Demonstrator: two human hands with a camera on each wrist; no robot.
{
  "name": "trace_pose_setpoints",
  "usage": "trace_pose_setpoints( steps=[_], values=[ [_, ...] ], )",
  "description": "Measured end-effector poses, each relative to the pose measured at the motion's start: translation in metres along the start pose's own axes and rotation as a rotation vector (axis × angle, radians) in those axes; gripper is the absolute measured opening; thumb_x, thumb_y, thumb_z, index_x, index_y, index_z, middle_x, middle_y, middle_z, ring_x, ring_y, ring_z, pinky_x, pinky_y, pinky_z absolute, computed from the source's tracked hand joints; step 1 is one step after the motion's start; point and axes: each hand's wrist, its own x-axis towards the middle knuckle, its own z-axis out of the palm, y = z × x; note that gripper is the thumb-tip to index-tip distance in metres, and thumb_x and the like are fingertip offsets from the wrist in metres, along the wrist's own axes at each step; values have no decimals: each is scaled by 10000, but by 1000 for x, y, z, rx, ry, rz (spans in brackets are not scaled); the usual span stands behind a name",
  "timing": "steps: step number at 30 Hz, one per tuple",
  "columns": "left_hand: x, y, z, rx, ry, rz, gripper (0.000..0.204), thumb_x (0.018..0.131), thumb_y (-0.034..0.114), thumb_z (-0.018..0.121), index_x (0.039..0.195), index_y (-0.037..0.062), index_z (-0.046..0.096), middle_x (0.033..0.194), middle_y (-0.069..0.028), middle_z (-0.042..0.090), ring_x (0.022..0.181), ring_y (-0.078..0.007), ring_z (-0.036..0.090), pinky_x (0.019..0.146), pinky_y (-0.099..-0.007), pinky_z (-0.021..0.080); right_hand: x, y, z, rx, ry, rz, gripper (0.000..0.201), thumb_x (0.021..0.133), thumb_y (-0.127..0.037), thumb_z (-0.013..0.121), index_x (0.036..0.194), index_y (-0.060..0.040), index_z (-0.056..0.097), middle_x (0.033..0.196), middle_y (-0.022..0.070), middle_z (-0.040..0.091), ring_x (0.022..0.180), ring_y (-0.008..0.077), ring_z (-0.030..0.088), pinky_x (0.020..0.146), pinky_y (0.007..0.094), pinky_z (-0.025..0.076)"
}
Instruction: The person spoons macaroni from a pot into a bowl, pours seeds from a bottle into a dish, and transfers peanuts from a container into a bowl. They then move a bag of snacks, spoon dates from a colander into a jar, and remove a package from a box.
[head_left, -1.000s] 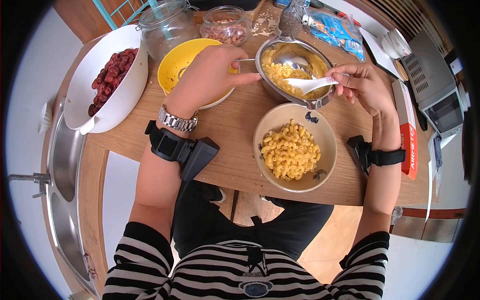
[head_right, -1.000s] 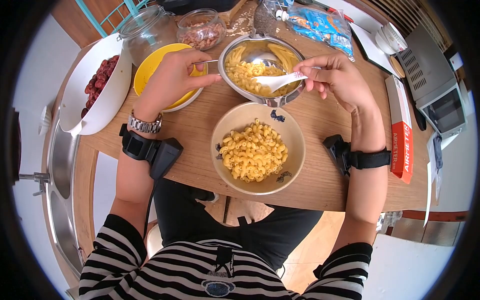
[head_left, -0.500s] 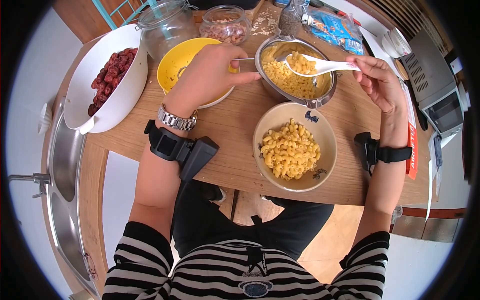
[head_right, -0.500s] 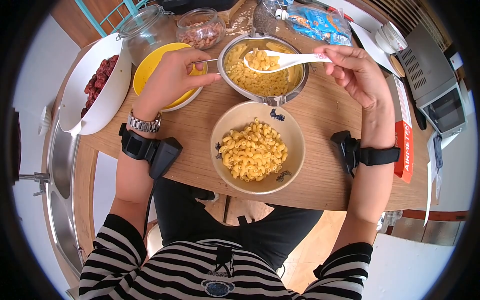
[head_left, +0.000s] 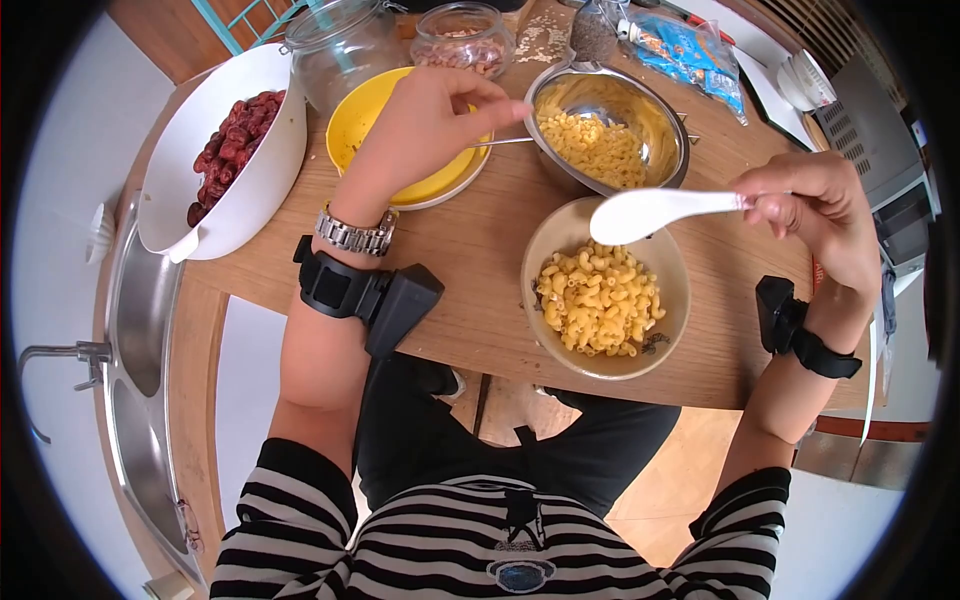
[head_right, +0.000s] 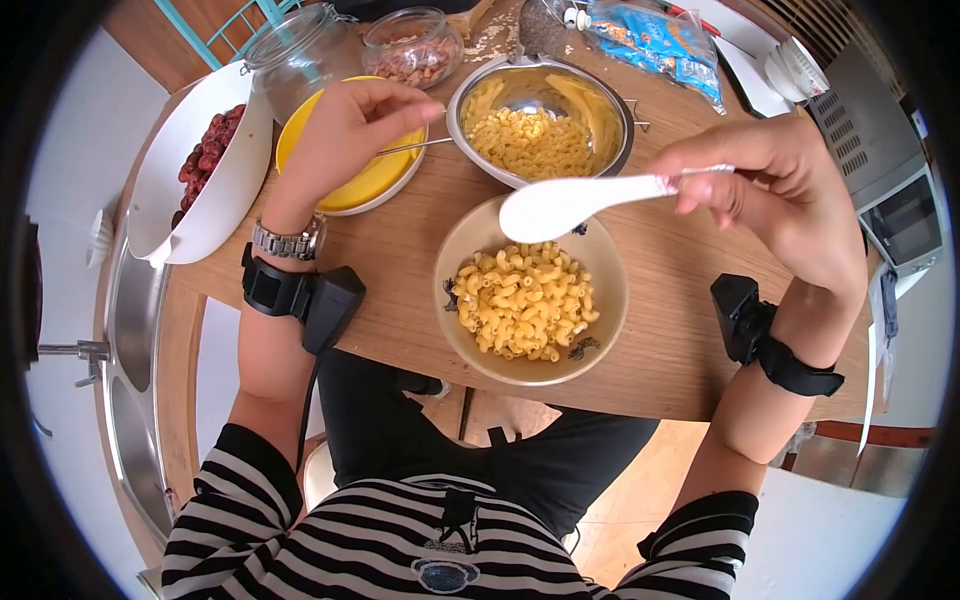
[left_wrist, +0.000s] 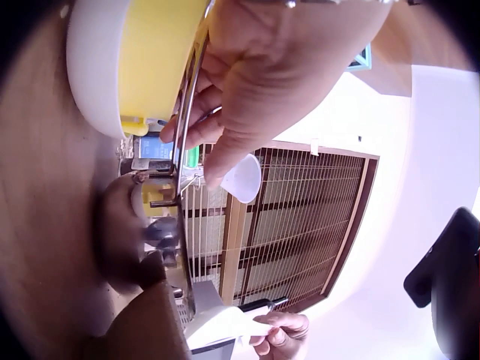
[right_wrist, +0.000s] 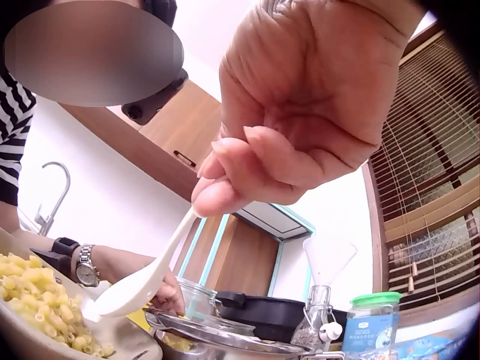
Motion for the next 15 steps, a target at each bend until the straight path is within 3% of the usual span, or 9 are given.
trace_pose_setpoints(
  steps=[2, 4, 5, 7, 10, 15],
  values=[
    [1, 0, -4, -64, 13, -58, 353, 703, 315, 628, 816, -19, 605, 712, -81, 597, 659, -112, 544, 610, -228, 430, 3, -2, -2, -14, 68, -8, 148, 768, -11, 515, 882, -6, 609, 650, 44, 585, 518, 47, 482, 421, 157, 340],
    [2, -4, -7, -332, 97, -43, 315, 747, 294, 590, 815, -13, 608, 734, -66, 600, 677, -86, 534, 611, -206, 426, 9, 0, 1, -68, 227, 25, 153, 777, -55, 518, 897, -8, 602, 633, 32, 575, 505, 41, 447, 423, 174, 329],
    [5, 2, 6, -312, 90, -50, 315, 747, 294, 590, 815, -13, 608, 734, -66, 600, 677, -86, 534, 611, -206, 426, 4, 18, 1, -48, 234, 20, 153, 777, -55, 518, 897, -8, 602, 633, 32, 575, 505, 41, 447, 423, 174, 329],
    [6, 3, 5, -477, 99, -80, 296, 772, 277, 563, 835, -10, 604, 763, -59, 600, 687, -92, 533, 629, -203, 420, 13, 32, 10, -266, 367, 27, 166, 777, -67, 520, 913, -8, 595, 604, 52, 563, 523, 70, 465, 455, 209, 354],
    [4, -1, 1, -575, 106, -127, 294, 808, 264, 515, 881, -13, 581, 820, -73, 587, 727, -118, 536, 680, -214, 408, 23, 54, 26, -480, 407, 60, 163, 761, -32, 506, 898, 16, 581, 621, 112, 552, 563, 162, 518, 532, 266, 405],
    [4, -2, -3, -697, 120, -176, 289, 804, 271, 521, 857, -7, 577, 798, -67, 583, 713, -119, 532, 669, -211, 409, 31, 71, 37, -427, 387, 77, 153, 753, -17, 511, 883, 27, 579, 636, 121, 559, 547, 161, 517, 539, 272, 422]
  ],
)
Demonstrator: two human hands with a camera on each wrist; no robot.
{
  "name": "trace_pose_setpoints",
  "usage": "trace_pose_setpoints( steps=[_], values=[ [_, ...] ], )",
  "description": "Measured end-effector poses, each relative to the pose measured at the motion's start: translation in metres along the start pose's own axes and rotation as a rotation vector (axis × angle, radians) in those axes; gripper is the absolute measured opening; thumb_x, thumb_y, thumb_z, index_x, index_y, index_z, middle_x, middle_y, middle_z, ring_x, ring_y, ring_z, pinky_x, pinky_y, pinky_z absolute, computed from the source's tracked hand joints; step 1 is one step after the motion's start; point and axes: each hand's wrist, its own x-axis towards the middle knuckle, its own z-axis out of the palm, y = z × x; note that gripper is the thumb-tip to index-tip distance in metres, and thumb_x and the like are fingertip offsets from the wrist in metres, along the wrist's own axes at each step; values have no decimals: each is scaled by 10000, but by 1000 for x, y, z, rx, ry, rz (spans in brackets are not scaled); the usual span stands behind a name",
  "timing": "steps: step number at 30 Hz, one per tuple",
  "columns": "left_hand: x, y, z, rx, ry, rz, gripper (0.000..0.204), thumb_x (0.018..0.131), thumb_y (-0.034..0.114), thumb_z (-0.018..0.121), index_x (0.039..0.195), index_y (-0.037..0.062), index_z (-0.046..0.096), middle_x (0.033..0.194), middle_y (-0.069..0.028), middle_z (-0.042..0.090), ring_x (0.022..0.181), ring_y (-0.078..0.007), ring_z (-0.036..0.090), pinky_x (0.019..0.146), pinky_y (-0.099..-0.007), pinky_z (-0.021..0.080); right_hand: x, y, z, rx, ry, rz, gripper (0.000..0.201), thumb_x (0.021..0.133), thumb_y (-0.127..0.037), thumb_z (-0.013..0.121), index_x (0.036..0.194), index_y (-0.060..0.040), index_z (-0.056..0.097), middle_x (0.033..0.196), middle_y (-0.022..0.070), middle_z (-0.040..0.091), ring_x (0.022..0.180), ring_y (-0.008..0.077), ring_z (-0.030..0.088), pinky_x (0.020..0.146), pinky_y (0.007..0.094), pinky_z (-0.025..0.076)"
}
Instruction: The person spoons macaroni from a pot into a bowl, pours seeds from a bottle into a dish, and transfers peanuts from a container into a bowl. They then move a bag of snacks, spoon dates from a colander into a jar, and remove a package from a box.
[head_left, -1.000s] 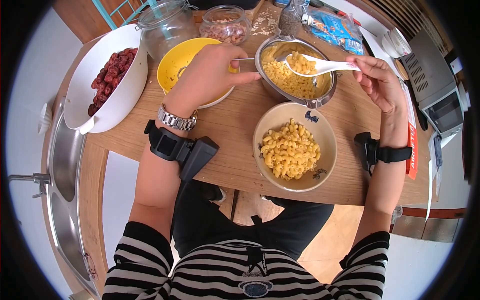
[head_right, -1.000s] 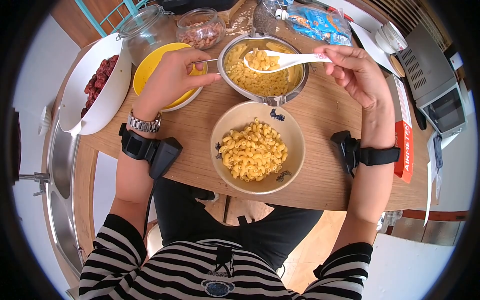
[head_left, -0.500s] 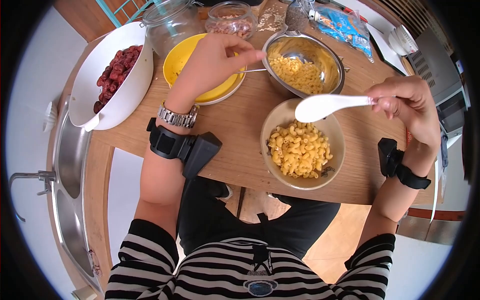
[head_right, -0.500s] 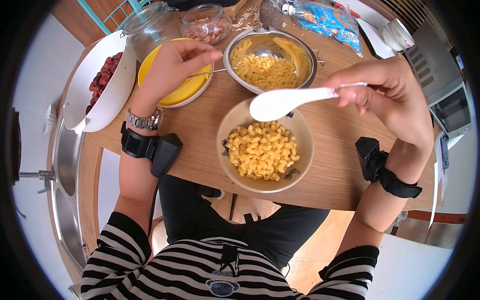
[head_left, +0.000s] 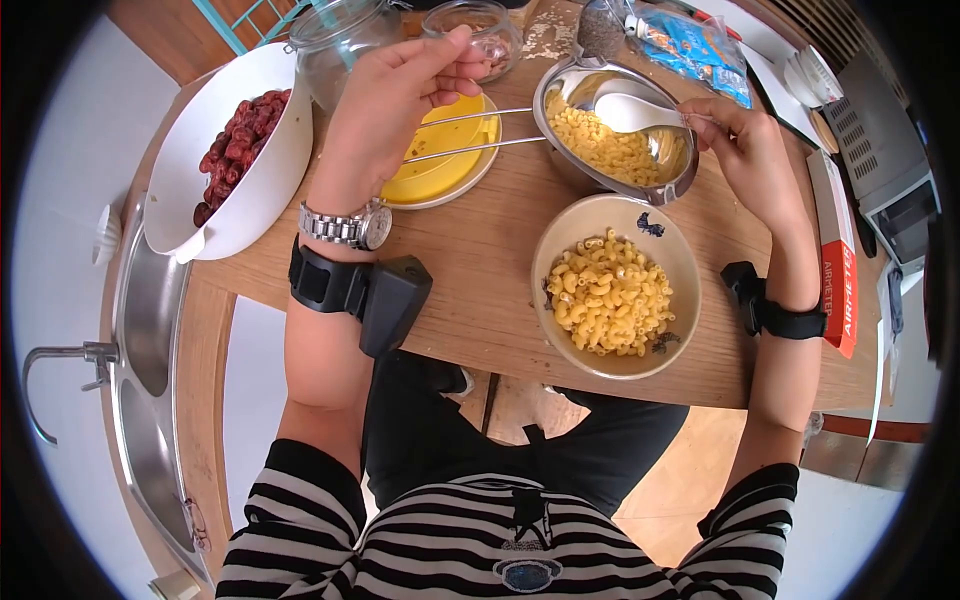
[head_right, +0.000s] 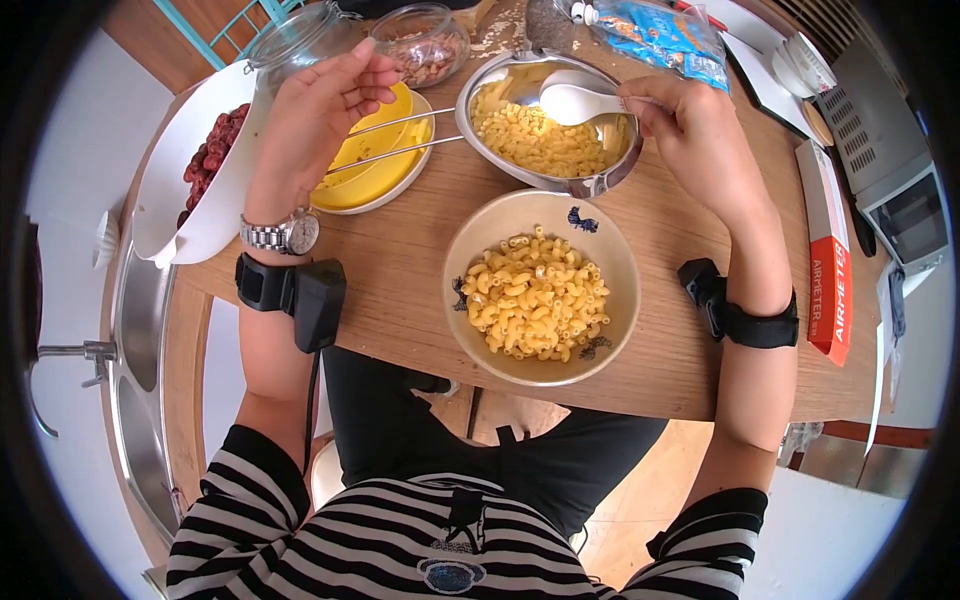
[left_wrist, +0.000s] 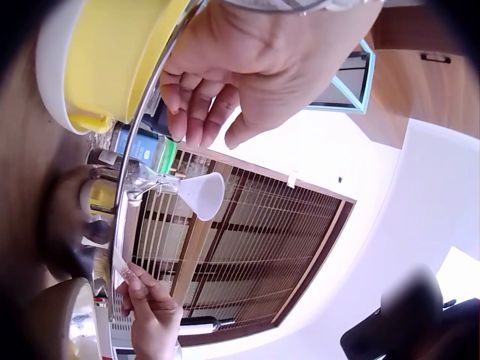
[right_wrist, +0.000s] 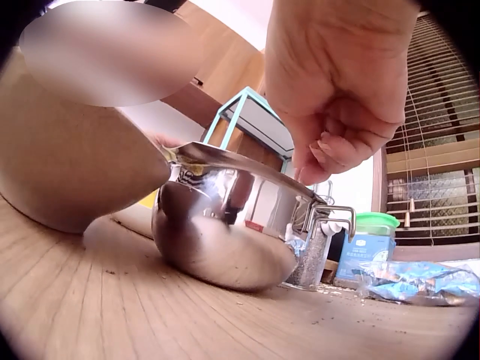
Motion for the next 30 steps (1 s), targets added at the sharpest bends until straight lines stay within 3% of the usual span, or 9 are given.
trace_pose_setpoints(
  steps=[6, 8, 10, 11, 20, 23, 25, 26, 30],
  values=[
    [1, 0, -9, -132, -15, -30, 274, 797, 275, 532, 840, 8, 575, 783, -58, 579, 724, -119, 532, 670, -207, 411, 3, -7, -5, 407, -178, 114, 151, 785, -53, 504, 867, 48, 581, 599, 52, 550, 502, 86, 476, 466, 209, 396],
    [1, 6, -22, -169, -23, -28, 271, 798, 272, 532, 840, 8, 574, 780, -60, 578, 728, -121, 532, 672, -207, 412, 12, -15, -9, 529, -344, 280, 157, 793, -84, 509, 870, 25, 592, 560, 10, 520, 441, 41, 417, 380, 155, 320],
    [1, 12, -29, -195, -18, -18, 272, 799, 269, 531, 846, 5, 574, 780, -64, 577, 735, -121, 531, 674, -208, 413, 17, -21, -9, 596, -344, 335, 165, 795, -100, 512, 883, 16, 588, 564, 1, 516, 437, 24, 410, 365, 141, 291],
    [1, 2, -12, -172, -18, -27, 272, 799, 269, 531, 846, 5, 574, 780, -64, 577, 735, -121, 531, 674, -208, 413, 5, 1, -5, 700, -339, 390, 174, 796, -117, 516, 896, 8, 584, 568, -8, 512, 433, 6, 403, 349, 127, 262],
    [0, 4, -15, -135, 16, -38, 257, 793, 260, 539, 845, 11, 581, 782, -57, 586, 727, -111, 534, 676, -199, 403, 10, 13, -14, 999, -270, 553, 188, 809, -102, 486, 936, 9, 570, 561, -4, 522, 413, 4, 392, 343, 107, 283],
    [-3, 12, -21, -3, 61, 3, 274, 766, 286, 572, 823, 20, 602, 750, -38, 584, 700, -92, 520, 643, -195, 395, 18, 2, -23, 1027, -280, 516, 198, 812, -103, 484, 952, 13, 561, 571, -3, 526, 420, 3, 396, 344, 102, 284],
    [-5, 15, -16, 339, 75, 138, 309, 706, 315, 632, 811, 25, 620, 718, -20, 575, 657, -75, 487, 601, -197, 385, 19, -1, -29, 1021, -265, 500, 203, 812, -107, 485, 957, 15, 559, 573, -2, 526, 424, 2, 394, 345, 99, 284],
    [-6, 14, -14, 339, 74, 138, 309, 706, 315, 632, 811, 25, 620, 718, -20, 575, 657, -75, 487, 601, -197, 385, 19, -1, -31, 1018, -251, 483, 209, 812, -111, 486, 962, 16, 557, 576, 0, 526, 428, 1, 392, 346, 96, 284],
    [-6, 12, -13, 545, -65, 160, 397, 605, 343, 709, 825, 24, 622, 702, -16, 563, 623, -74, 454, 580, -205, 379, 19, -3, -47, 1049, -278, 427, 219, 812, -116, 487, 971, 20, 552, 580, 5, 525, 437, -1, 392, 339, 99, 279]
  ],
)
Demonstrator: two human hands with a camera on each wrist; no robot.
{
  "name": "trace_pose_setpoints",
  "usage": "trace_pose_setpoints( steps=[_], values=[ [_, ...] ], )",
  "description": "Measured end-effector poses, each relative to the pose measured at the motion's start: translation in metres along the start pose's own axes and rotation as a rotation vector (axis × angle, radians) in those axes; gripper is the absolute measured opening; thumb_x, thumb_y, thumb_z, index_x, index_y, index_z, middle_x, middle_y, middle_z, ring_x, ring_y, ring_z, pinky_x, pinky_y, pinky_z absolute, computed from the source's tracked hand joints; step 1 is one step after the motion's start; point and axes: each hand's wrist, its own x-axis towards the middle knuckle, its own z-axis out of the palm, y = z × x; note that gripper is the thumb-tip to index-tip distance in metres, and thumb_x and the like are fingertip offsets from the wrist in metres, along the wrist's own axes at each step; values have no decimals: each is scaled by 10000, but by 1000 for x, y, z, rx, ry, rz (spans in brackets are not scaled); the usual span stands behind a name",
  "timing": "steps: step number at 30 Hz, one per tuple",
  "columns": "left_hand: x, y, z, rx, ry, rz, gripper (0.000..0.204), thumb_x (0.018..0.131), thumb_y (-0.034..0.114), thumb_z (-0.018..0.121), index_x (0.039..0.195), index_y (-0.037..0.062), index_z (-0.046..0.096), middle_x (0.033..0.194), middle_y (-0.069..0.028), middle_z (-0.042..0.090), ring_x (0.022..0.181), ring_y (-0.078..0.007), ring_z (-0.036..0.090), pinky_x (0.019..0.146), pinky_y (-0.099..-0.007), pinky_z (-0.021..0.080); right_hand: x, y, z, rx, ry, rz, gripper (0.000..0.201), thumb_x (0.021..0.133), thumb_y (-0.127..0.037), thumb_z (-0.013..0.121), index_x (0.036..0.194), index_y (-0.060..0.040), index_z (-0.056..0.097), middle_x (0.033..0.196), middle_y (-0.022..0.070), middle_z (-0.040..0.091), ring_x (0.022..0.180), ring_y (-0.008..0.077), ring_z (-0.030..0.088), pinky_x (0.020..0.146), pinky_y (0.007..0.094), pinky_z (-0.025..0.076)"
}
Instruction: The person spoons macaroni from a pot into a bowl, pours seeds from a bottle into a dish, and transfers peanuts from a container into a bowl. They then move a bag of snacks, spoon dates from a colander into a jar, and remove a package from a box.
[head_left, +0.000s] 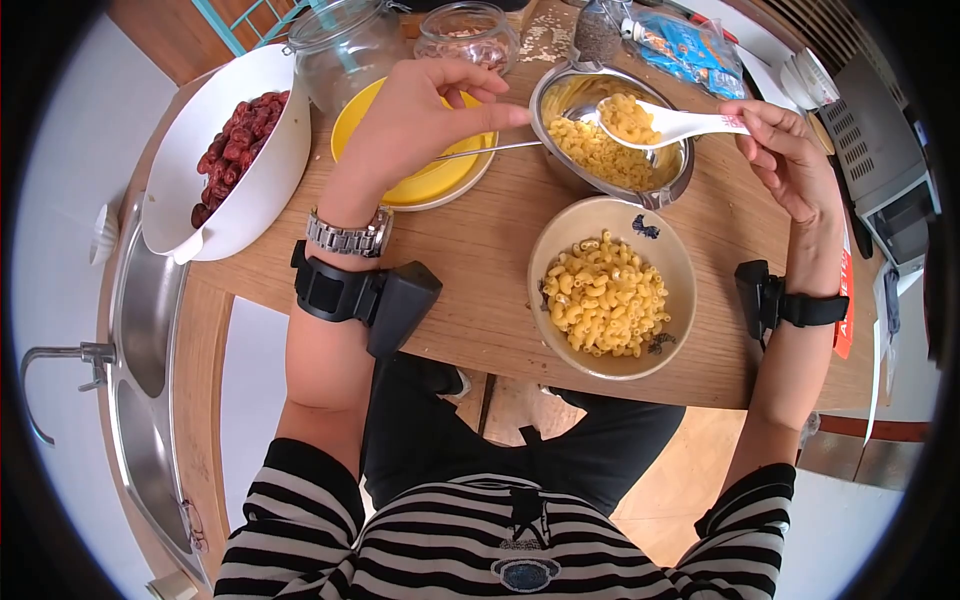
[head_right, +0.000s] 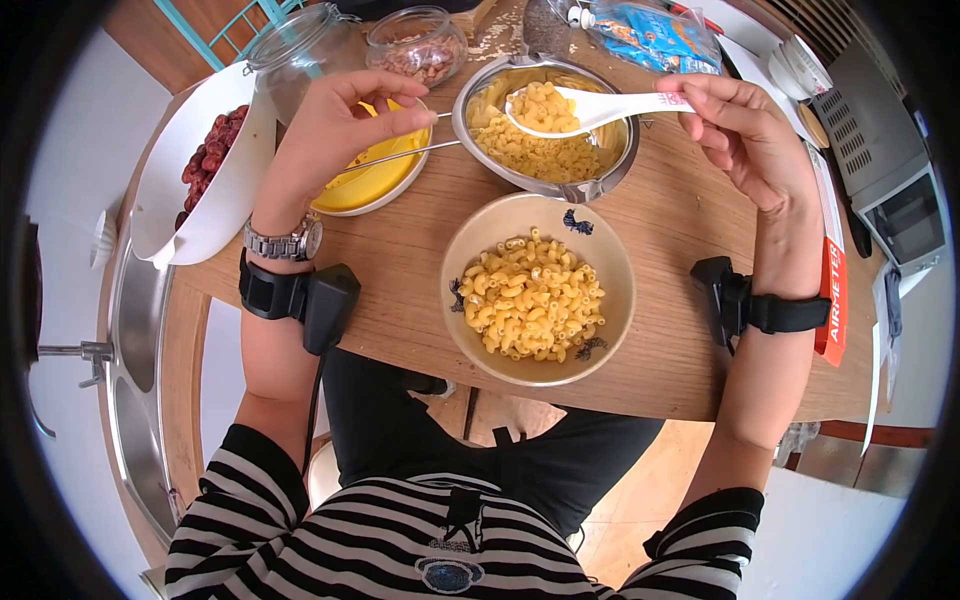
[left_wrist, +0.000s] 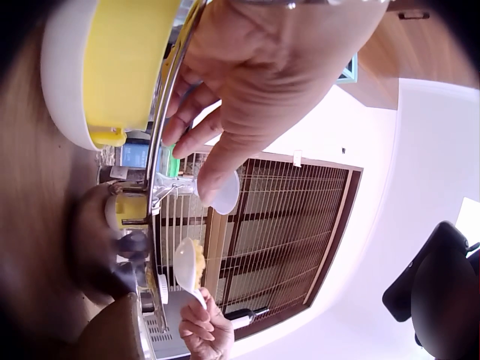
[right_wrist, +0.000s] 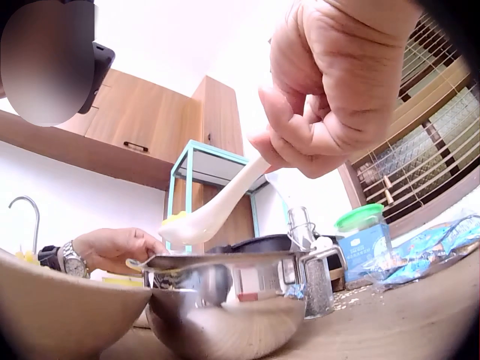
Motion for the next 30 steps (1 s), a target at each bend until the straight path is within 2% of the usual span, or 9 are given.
trace_pose_setpoints(
  steps=[8, 10, 11, 13, 19, 22, 23, 24, 30],
  values=[
    [-2, 1, 4, 178, -119, 37, 453, 546, 300, 743, 886, 34, 604, 774, -39, 553, 715, -118, 489, 639, -239, 392, -28, -20, 13, -241, -254, -176, 184, 796, -90, 508, 925, 22, 578, 589, 46, 544, 360, 17, 397, 314, 120, 279],
    [-2, -3, 8, 222, -114, 100, 417, 546, 261, 745, 878, 48, 612, 756, -21, 541, 681, -108, 448, 616, -229, 373, -40, -26, 24, -598, -246, -218, 160, 777, -45, 516, 904, 5, 598, 641, 66, 577, 417, 32, 437, 351, 143, 309],
    [-2, -3, 9, 222, -114, 100, 417, 546, 261, 745, 878, 48, 612, 756, -21, 541, 681, -108, 448, 616, -229, 373, -45, -27, 32, -598, -246, -218, 160, 777, -45, 516, 904, 5, 598, 641, 66, 577, 417, 32, 437, 351, 143, 309],
    [-3, -4, 11, 279, -105, 122, 428, 538, 259, 745, 878, 39, 607, 749, -29, 531, 705, -131, 450, 629, -246, 378, -53, -31, 45, -764, -185, -295, 161, 762, -18, 519, 896, -4, 608, 668, 63, 586, 488, 43, 461, 401, 166, 331],
    [-3, -1, 15, 391, -129, 119, 424, 561, 254, 714, 878, 2, 588, 805, -112, 568, 746, -201, 529, 673, -285, 412, -42, -24, 36, -821, 78, -456, 162, 782, -57, 509, 911, -22, 603, 646, 21, 560, 539, 43, 462, 438, 166, 333],
    [-3, -5, 18, 359, -116, 117, 400, 579, 251, 722, 876, 15, 597, 714, -30, 529, 661, -122, 433, 589, -244, 372, -23, -9, 32, -984, 261, -389, 176, 780, -64, 509, 931, -27, 591, 630, 36, 551, 536, 59, 467, 456, 201, 352],
    [-3, -4, 19, 360, -117, 119, 400, 579, 251, 722, 876, 15, 597, 714, -30, 529, 661, -122, 433, 589, -244, 372, -19, -4, 36, -1090, 294, -416, 176, 774, -68, 515, 930, -25, 584, 615, 73, 543, 526, 105, 484, 488, 238, 378],
    [-3, -2, 19, 367, -123, 119, 389, 586, 239, 719, 875, 9, 595, 710, -29, 531, 648, -116, 431, 578, -238, 371, -11, 7, 32, -1101, 315, -501, 165, 771, -59, 511, 914, -22, 585, 624, 112, 554, 544, 156, 518, 523, 262, 405],
    [-3, -4, 20, 377, -120, 145, 366, 603, 206, 709, 881, -1, 590, 711, -26, 532, 618, -102, 428, 550, -225, 371, 7, 29, 33, -1132, 284, -493, 153, 761, -34, 508, 889, 1, 585, 681, 140, 583, 591, 194, 558, 565, 275, 435]
  ],
)
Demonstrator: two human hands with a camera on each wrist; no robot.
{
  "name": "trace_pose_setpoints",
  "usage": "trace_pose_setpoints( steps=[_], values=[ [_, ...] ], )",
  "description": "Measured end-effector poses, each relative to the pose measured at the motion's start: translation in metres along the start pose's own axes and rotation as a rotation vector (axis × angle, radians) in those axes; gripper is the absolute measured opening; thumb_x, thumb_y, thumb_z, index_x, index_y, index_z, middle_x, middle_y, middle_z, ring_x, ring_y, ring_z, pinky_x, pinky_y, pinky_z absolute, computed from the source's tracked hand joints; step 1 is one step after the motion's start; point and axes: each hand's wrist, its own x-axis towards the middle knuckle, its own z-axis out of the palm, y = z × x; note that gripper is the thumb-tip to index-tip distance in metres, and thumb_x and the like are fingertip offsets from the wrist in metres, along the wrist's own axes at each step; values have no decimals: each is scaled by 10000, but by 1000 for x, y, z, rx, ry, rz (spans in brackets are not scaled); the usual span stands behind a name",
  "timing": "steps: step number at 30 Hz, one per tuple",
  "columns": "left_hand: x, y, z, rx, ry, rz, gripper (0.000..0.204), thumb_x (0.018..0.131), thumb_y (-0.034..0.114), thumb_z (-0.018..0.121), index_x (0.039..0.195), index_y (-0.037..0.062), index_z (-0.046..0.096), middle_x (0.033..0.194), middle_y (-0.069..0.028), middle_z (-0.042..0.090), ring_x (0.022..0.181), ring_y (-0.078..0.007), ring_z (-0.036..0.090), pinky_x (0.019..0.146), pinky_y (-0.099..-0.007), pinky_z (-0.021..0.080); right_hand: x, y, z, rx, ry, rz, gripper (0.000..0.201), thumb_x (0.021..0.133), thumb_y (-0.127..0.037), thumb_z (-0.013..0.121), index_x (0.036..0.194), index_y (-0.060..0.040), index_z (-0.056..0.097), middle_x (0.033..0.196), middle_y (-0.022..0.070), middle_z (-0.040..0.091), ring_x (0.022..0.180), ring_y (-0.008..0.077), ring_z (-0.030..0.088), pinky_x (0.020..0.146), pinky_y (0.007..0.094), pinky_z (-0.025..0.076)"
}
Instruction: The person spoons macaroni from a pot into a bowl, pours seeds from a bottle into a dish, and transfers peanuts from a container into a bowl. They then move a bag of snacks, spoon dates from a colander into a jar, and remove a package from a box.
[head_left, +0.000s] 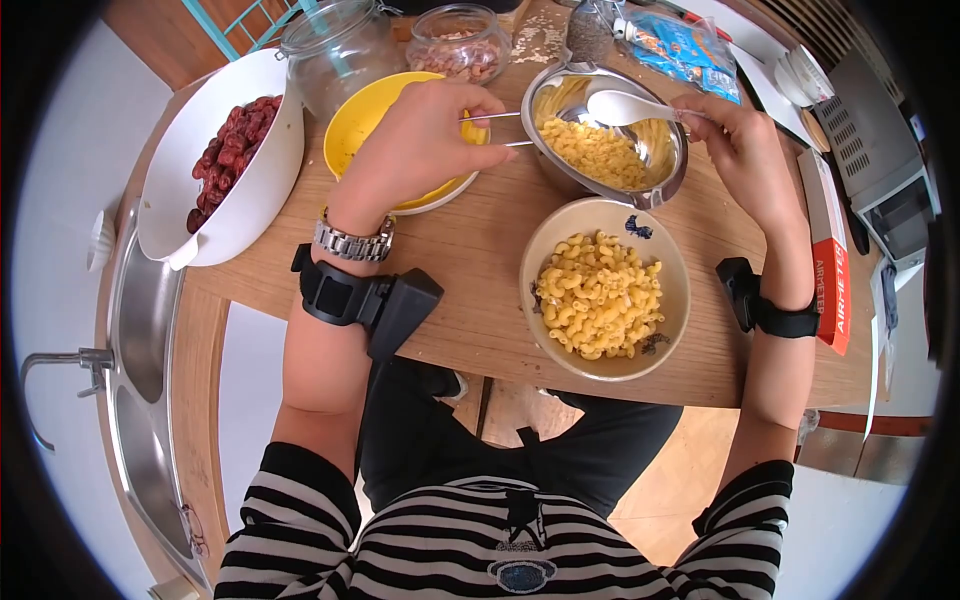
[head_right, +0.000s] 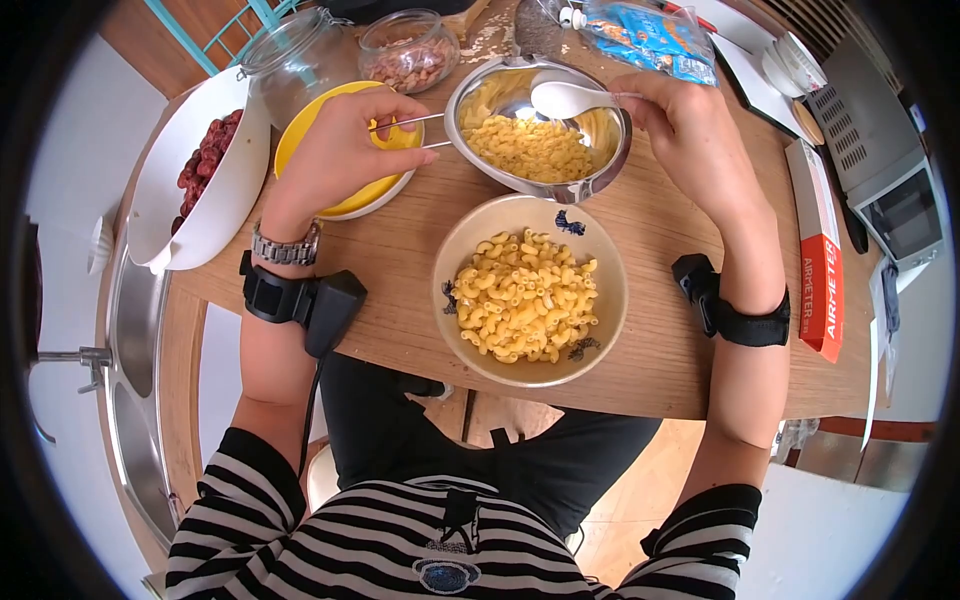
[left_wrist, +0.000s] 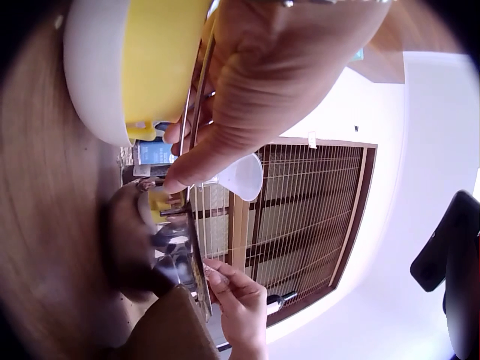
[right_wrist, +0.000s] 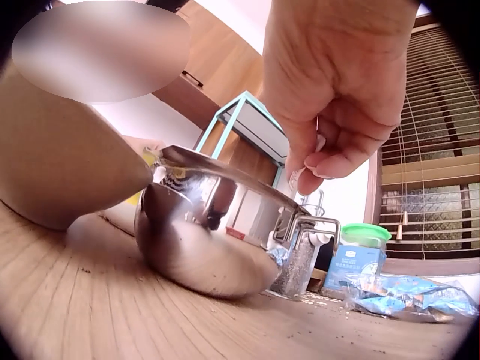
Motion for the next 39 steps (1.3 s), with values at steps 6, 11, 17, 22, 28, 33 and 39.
trace_pose_setpoints(
  steps=[6, 11, 17, 22, 28, 33, 39],
  values=[
    [0, 1, 0, -7, 2, -3, 363, 609, 207, 705, 887, 4, 590, 699, -19, 521, 600, -99, 420, 534, -221, 370, 0, 3, 6, 222, -85, 21, 153, 763, -49, 521, 881, 25, 585, 635, 85, 581, 548, 145, 546, 500, 253, 424],
    [0, 0, 1, -8, 2, -9, 360, 611, 214, 705, 888, 14, 594, 689, -13, 513, 571, -93, 403, 502, -218, 357, -1, 5, 1, 693, -370, 304, 151, 791, -89, 522, 888, -6, 602, 549, 18, 525, 420, 50, 463, 357, 168, 323],
    [0, 0, 2, -3, 9, -14, 361, 610, 220, 707, 889, 19, 596, 673, -4, 502, 545, -83, 380, 476, -213, 336, -2, 17, 0, 970, -347, 506, 168, 796, -96, 514, 898, 16, 587, 543, 13, 527, 409, 33, 455, 356, 143, 347],
    [0, 1, 1, 2, -1, -27, 361, 608, 215, 708, 895, 24, 597, 669, -2, 501, 540, -77, 371, 468, -209, 330, -1, 31, -6, 1085, -333, 598, 183, 807, -93, 493, 932, 18, 568, 563, 10, 541, 389, 19, 440, 350, 118, 344],
    [1, -1, 2, 5, 15, -11, 363, 609, 212, 709, 901, 27, 597, 675, -5, 510, 543, -73, 372, 470, -206, 333, 0, 34, -23, 1109, -285, 592, 193, 811, -95, 486, 948, 20, 559, 571, 7, 542, 382, 14, 431, 346, 109, 338],
    [0, 0, 1, -6, 10, -31, 364, 607, 215, 710, 896, 25, 597, 686, -4, 516, 548, -73, 374, 477, -203, 340, -4, 28, -44, 1085, -339, 398, 199, 806, -107, 500, 947, 17, 565, 565, 17, 533, 393, 10, 443, 355, 108, 358],
    [0, -1, 1, -10, 1, -36, 369, 608, 215, 709, 901, 23, 594, 698, 6, 511, 553, -76, 383, 486, -204, 347, -16, -7, -69, 707, -441, 54, 132, 754, -35, 537, 851, 10, 614, 672, 86, 598, 524, 80, 548, 396, 159, 408]
  ],
)
